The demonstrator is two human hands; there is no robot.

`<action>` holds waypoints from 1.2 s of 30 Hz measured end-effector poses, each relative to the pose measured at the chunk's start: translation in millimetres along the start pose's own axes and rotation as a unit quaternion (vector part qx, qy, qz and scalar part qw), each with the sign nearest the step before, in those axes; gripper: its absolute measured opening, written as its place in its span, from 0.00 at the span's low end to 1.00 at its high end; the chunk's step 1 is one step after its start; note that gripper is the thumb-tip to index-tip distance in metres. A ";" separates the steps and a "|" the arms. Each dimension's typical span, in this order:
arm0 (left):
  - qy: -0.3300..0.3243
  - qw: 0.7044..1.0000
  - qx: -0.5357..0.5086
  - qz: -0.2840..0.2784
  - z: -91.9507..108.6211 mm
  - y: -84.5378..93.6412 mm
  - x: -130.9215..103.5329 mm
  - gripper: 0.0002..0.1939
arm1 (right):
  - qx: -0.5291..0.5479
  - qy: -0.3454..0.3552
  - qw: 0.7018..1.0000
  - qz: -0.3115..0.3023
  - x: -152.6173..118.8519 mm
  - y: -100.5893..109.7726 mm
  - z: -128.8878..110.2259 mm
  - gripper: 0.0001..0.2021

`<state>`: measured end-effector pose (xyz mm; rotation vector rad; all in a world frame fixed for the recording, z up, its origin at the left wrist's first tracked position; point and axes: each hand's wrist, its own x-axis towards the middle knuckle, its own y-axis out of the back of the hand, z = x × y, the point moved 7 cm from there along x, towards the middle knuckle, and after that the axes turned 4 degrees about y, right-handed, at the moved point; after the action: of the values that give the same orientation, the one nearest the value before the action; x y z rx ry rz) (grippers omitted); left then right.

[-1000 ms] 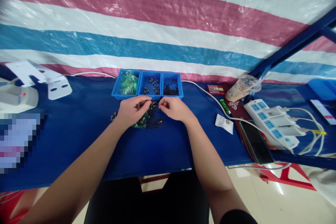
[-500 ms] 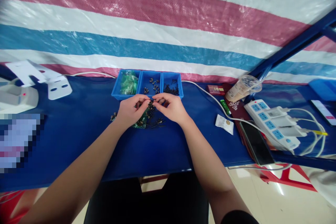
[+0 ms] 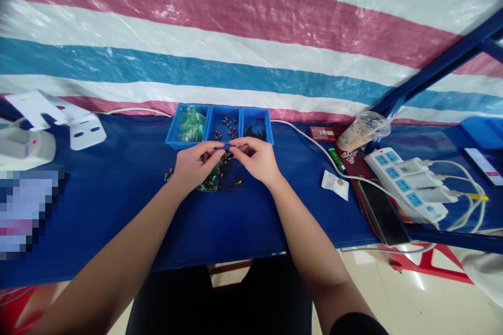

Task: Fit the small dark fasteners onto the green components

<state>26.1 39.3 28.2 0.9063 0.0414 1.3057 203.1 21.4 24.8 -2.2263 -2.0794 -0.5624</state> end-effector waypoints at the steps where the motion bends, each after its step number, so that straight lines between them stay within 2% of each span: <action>1: -0.003 1.000 0.003 0.003 0.4 0.2 0.0 0.12 | -0.001 -0.001 1.000 0.000 0.0 0.0 -0.3 0.13; 7: -0.009 1.000 0.008 0.018 -0.1 1.7 -0.6 0.12 | -0.011 0.009 1.000 -0.004 -0.8 -1.6 -1.9 0.12; 17: -0.016 1.000 0.006 0.009 1.8 2.7 0.2 0.08 | 0.008 0.014 1.000 -0.013 -1.2 -4.4 -2.6 0.12; 36: -0.009 1.000 -0.003 -0.014 1.8 0.4 -0.7 0.12 | 0.001 0.012 1.000 -0.012 -1.7 -5.1 -4.2 0.12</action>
<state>26.5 37.8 29.3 0.9085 0.0366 1.2709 197.1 19.2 27.1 -2.1862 -2.0962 -0.5856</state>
